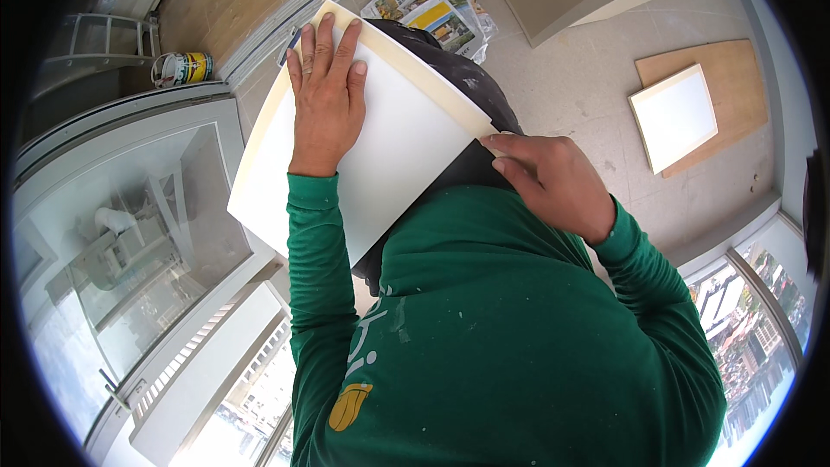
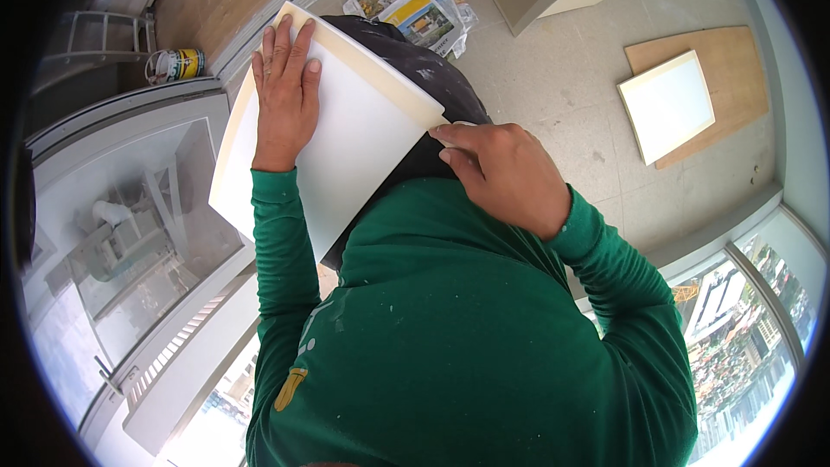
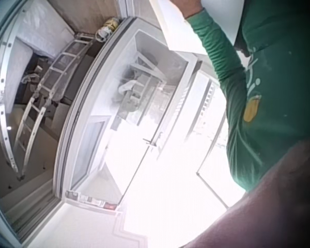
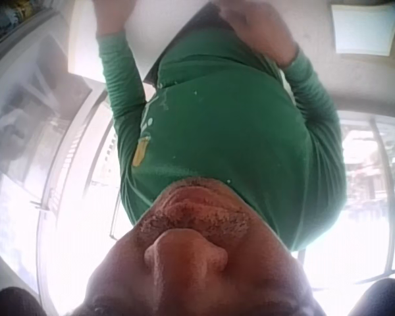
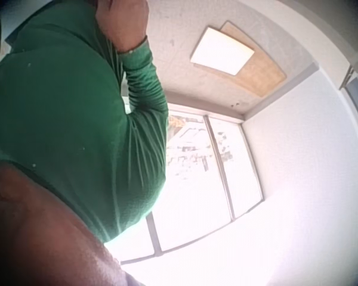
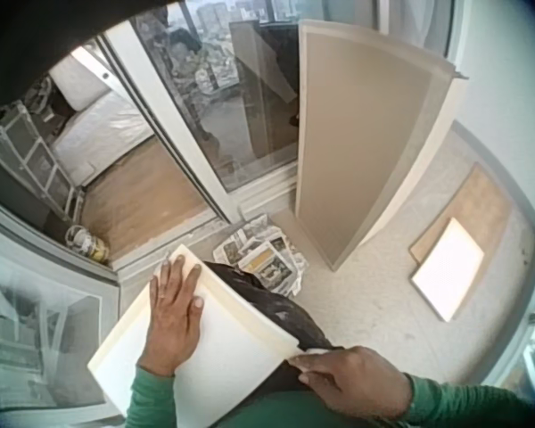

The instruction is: The person applies tape along the edges of white panels by hand, smoothing the tape onto the surfaces and using a small blade to trim the excess tape.

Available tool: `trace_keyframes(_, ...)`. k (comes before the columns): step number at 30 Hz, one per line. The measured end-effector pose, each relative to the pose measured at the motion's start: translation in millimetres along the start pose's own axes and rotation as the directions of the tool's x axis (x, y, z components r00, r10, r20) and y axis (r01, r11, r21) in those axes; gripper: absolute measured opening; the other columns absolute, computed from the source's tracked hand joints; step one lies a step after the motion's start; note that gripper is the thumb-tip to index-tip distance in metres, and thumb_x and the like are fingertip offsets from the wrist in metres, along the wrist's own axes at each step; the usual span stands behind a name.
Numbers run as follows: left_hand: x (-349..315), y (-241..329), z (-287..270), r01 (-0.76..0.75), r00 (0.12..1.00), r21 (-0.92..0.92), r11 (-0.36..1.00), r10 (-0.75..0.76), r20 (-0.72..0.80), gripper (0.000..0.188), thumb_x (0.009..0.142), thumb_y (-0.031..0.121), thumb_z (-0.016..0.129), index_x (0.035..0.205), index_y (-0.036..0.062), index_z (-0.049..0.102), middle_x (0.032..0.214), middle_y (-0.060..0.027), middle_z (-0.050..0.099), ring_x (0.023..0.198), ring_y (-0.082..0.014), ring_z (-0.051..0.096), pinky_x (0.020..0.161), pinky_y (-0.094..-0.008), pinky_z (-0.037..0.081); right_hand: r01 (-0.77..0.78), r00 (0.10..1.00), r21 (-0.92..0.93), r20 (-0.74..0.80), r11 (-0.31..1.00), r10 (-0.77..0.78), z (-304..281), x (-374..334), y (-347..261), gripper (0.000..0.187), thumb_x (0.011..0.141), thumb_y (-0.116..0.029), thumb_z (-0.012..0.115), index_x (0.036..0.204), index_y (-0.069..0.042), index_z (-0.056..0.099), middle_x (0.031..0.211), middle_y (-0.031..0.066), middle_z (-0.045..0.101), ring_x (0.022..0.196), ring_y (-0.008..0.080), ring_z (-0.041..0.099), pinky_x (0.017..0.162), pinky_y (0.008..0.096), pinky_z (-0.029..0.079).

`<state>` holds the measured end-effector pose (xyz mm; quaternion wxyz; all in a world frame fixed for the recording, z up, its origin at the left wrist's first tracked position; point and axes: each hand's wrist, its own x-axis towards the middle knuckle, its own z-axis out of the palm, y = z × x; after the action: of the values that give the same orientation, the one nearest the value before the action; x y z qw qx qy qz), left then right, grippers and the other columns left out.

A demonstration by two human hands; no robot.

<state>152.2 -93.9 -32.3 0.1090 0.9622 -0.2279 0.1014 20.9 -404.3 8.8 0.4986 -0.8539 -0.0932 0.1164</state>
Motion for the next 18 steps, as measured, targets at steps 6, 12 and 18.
trace_keyframes(6,2.3,2.1,-2.9,0.003,1.000,0.009,1.000,-0.003,0.026,0.047,0.117,0.031,0.045,0.164,0.0245,0.052,0.178,-0.0126,0.033,0.165,-0.0424,0.026,0.135,-0.0623,0.012,-0.011,1.000,-0.016,0.004,1.000,0.011,4.1,1.3,5.9,0.026,0.097,-0.012,0.072,0.120,-0.003,0.081,0.113,0.0217,0.080,0.094,0.0425,0.079,0.092,0.0470,0.063)
trace_keyframes(12,2.7,2.3,-2.3,0.010,0.999,0.023,1.000,-0.011,0.038,0.047,0.117,0.029,0.046,0.163,0.0237,0.052,0.178,-0.0130,0.033,0.165,-0.0434,0.026,0.134,-0.0647,0.012,-0.028,0.999,-0.002,0.015,1.000,0.028,5.9,2.1,8.3,0.026,0.098,-0.012,0.072,0.120,-0.003,0.081,0.114,0.0212,0.080,0.096,0.0423,0.079,0.092,0.0468,0.063)
trace_keyframes(18,3.4,3.6,-0.7,0.015,0.999,0.046,0.999,-0.017,0.040,0.047,0.117,0.028,0.046,0.163,0.0240,0.051,0.178,-0.0134,0.034,0.166,-0.0428,0.025,0.133,-0.0661,0.012,-0.032,0.999,0.000,0.016,0.999,0.032,6.1,1.8,9.5,0.026,0.098,-0.013,0.072,0.121,-0.003,0.081,0.114,0.0206,0.080,0.098,0.0416,0.078,0.094,0.0461,0.062)
